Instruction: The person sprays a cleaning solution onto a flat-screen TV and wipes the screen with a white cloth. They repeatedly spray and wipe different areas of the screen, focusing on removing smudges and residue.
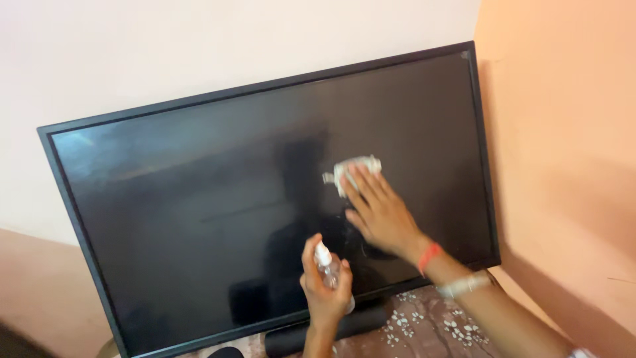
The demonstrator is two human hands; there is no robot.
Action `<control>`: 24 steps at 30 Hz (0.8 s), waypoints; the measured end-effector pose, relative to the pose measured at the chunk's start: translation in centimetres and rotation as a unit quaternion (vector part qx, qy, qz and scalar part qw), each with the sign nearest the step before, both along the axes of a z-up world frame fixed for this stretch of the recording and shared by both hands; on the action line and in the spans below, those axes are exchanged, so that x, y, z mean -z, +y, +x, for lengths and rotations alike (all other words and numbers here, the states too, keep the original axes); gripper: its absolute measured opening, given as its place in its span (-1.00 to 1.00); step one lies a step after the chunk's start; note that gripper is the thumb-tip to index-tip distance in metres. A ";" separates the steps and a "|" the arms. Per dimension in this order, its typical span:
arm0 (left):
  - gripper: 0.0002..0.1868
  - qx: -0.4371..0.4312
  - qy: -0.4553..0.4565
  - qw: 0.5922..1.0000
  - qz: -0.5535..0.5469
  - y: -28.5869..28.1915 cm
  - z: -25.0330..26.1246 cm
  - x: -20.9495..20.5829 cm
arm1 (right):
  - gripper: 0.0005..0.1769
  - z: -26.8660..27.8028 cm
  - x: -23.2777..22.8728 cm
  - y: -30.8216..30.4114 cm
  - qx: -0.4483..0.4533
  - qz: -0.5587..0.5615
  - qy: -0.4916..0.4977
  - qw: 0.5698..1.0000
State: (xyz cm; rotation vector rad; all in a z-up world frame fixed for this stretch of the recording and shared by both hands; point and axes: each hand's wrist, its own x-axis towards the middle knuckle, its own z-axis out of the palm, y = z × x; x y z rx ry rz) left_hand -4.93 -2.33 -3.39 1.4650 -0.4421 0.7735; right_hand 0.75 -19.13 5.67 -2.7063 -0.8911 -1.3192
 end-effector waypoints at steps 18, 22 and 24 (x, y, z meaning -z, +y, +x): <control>-0.32 0.022 0.020 0.999 0.035 -1.5 2.6 -3.2 | -0.22 -1.7 2.0 -3.1 0.019 0.047 0.015 0.999; -0.34 0.028 0.022 0.998 0.043 -1.8 3.0 -3.7 | -0.22 -4.0 4.5 -5.4 0.032 -0.008 0.056 0.998; -0.33 0.021 0.016 0.999 0.048 -2.2 2.9 -4.0 | -0.23 -2.9 3.0 -5.7 0.029 0.005 0.034 0.999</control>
